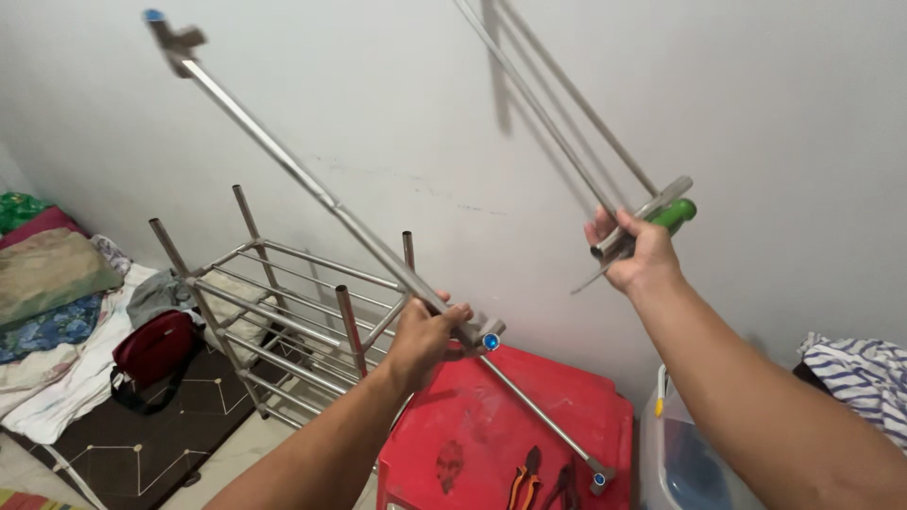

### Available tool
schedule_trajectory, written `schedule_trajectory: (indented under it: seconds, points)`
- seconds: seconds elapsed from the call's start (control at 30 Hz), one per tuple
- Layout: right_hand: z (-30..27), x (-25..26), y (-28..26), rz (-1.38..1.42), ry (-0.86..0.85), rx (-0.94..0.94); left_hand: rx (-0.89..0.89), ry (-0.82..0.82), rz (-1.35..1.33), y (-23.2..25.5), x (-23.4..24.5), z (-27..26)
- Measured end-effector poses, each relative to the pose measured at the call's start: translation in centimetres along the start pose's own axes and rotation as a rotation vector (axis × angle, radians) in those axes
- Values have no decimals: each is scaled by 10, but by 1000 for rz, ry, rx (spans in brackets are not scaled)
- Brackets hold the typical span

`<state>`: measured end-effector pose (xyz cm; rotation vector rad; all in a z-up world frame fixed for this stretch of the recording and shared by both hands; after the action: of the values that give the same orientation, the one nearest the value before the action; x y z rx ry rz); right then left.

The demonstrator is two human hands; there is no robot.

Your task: The person assembles a metal rack by inserting vertical poles into horizontal bars and using a screwdriver to tighten connections. The person handles multiple metal poles and tools on a red stool, progressively building the rack structure.

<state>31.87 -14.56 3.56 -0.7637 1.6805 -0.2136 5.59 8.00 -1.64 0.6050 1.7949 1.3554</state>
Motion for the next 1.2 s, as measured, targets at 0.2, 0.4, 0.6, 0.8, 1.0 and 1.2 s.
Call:
schedule_trajectory:
  seconds: [0.2, 0.4, 0.6, 0.8, 1.0, 1.2]
  points:
    - [10, 69, 13, -72, 85, -5, 93, -96, 184, -21, -19, 1]
    - [9, 138, 32, -125, 99, -36, 272, -212, 258, -68, -30, -13]
    - [-6, 190, 33, -154, 211, -26, 246, -266, 311, -88, -41, -24]
    - [-17, 225, 22, -118, 274, -15, 359, -339, 369, -117, -54, -35]
    - [-29, 263, 9, -121, 309, 40, 439, -436, 347, -152, -70, -44]
    - [-31, 289, 11, -127, 336, 2, 423, -477, 418, -171, -76, -53]
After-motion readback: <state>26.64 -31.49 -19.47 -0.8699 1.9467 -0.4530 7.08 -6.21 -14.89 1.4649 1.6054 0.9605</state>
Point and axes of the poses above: each hand's wrist, its own z-axis towards the middle knuckle, its own x-axis out of the back of the hand, y = z × x, the point moved 10 cm from there along z, towards the middle knuckle, and after that the axes turned 8 degrees about y, right-handed, at the moved point
